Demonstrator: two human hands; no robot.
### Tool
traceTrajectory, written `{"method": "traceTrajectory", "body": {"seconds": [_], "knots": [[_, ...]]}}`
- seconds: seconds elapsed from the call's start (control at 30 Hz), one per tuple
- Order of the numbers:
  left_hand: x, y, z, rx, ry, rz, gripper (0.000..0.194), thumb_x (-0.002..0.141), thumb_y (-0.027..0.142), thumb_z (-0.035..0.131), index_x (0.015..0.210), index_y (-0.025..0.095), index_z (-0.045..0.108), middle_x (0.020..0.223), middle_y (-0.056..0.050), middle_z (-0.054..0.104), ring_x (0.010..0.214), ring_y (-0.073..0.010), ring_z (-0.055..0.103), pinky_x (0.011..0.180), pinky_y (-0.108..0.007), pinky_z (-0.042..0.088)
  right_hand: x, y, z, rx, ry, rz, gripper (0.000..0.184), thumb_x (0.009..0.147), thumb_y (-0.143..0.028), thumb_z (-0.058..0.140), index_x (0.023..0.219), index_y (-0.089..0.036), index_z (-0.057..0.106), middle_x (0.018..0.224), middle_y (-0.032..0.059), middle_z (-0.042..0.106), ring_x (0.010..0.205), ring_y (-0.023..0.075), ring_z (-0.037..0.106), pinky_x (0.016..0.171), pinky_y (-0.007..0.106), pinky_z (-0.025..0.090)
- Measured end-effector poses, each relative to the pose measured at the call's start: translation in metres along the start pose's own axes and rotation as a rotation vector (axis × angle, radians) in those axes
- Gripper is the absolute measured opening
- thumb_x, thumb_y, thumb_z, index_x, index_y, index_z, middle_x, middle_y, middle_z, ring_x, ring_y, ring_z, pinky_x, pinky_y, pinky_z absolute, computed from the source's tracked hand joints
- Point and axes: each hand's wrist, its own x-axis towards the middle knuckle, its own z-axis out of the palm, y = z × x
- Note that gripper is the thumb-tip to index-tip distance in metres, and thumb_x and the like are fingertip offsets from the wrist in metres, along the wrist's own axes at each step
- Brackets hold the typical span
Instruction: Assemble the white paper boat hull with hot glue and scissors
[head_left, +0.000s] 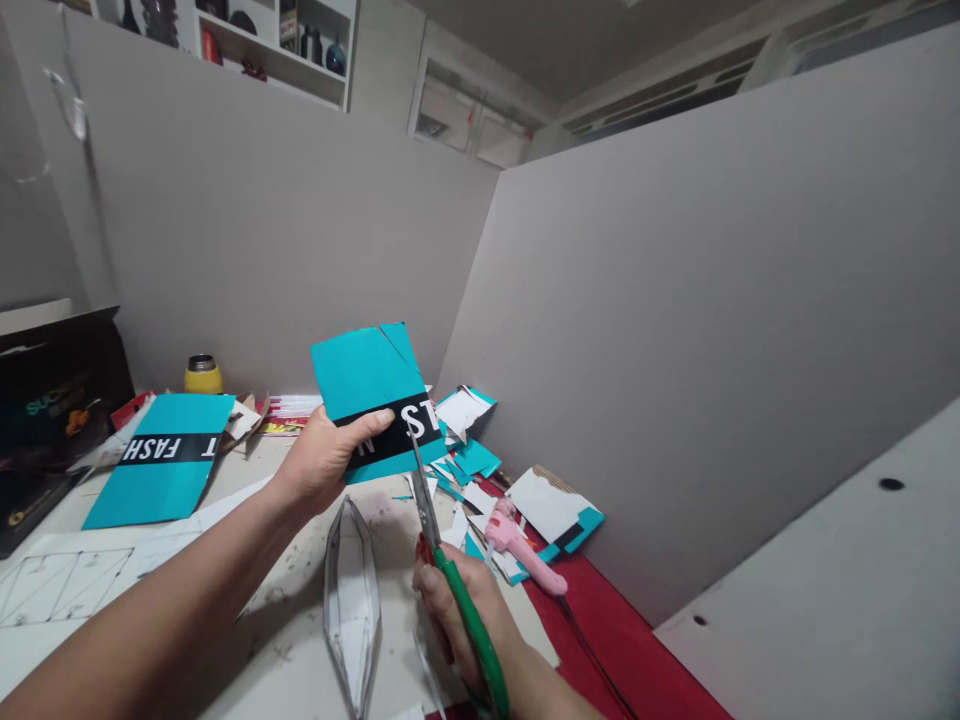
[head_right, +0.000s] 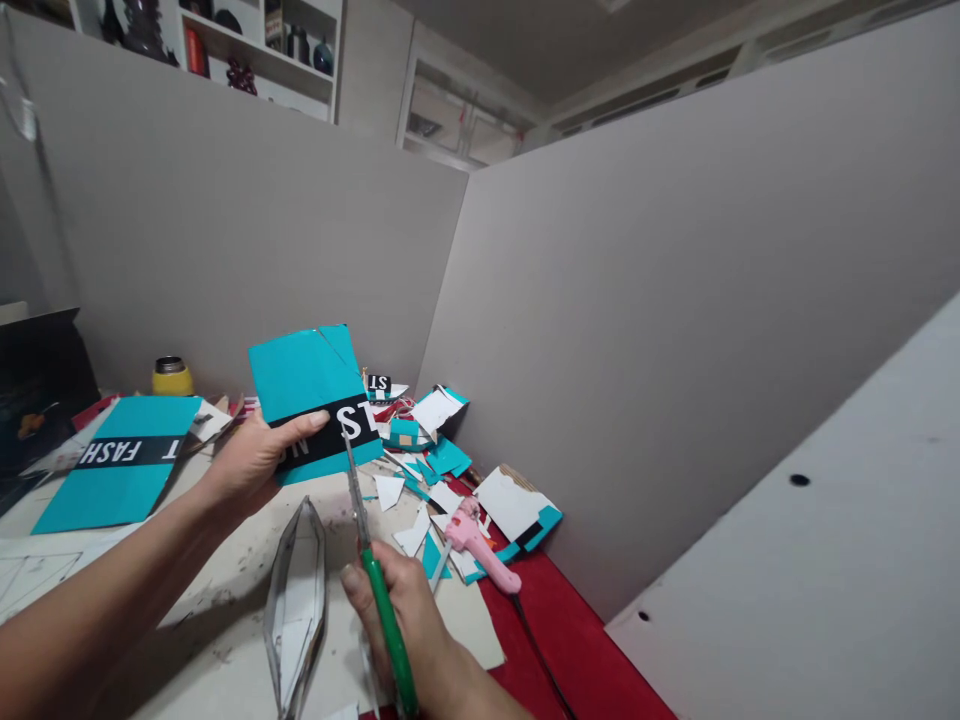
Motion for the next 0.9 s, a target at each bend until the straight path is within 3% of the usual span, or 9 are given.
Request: {"method": "traceTrajectory", "body": {"seconds": [0.2, 0.37, 0.57, 0.73, 0.9], "knots": [[-0.003, -0.006, 0.001, 0.065, -0.028, 0.004, 0.051, 0.069, 0.025, 0.078, 0.118, 0.019, 0.062, 0.115, -0.01, 0.07, 0.101, -0.0255, 0.066, 0.089, -0.038, 0.052, 0.005, 0.006, -0.003, 0.003, -0.028, -0.028, 0.049, 0.086, -0.067, 0.038, 0.079, -0.02, 0.048, 0.053, -0.0037, 0.04, 0.047, 0.0117, 0.04, 0.043, 0.023, 0.033], [-0.008, -0.018, 0.007, 0.061, -0.07, -0.074, 0.051, 0.072, 0.026, 0.076, 0.119, 0.02, 0.061, 0.119, -0.011, 0.068, 0.104, -0.0267, 0.064, 0.089, -0.04, 0.052, 0.009, 0.009, -0.007, -0.03, 0.015, -0.056, 0.051, 0.088, -0.067, 0.032, 0.079, -0.02, 0.05, 0.056, -0.0009, 0.044, 0.053, 0.0145, 0.046, 0.046, 0.025, 0.038], [-0.006, -0.017, 0.006, 0.045, -0.065, -0.091, 0.055, 0.072, 0.026, 0.076, 0.124, 0.02, 0.058, 0.12, -0.011, 0.067, 0.106, -0.0261, 0.063, 0.09, -0.04, 0.051, 0.009, 0.007, -0.007, -0.005, 0.027, -0.039, 0.052, 0.086, -0.068, 0.038, 0.07, -0.02, 0.049, 0.056, -0.0007, 0.043, 0.052, 0.0128, 0.043, 0.045, 0.023, 0.036], [-0.009, -0.017, 0.008, 0.065, -0.08, -0.09, 0.045, 0.072, 0.026, 0.076, 0.114, 0.016, 0.064, 0.115, -0.012, 0.069, 0.102, -0.0252, 0.064, 0.089, -0.039, 0.05, 0.009, 0.011, -0.007, 0.035, 0.022, -0.023, 0.052, 0.087, -0.068, 0.038, 0.076, -0.018, 0.051, 0.053, -0.0024, 0.042, 0.048, 0.0116, 0.041, 0.042, 0.023, 0.034], [-0.015, -0.028, 0.011, 0.094, -0.169, -0.127, 0.036, 0.072, 0.025, 0.075, 0.106, 0.016, 0.066, 0.11, -0.01, 0.071, 0.095, -0.0232, 0.065, 0.086, -0.038, 0.051, 0.009, 0.011, -0.01, 0.151, -0.018, 0.0, 0.049, 0.09, -0.065, 0.034, 0.085, -0.019, 0.049, 0.055, -0.0041, 0.04, 0.045, 0.0107, 0.039, 0.042, 0.024, 0.034]]}}
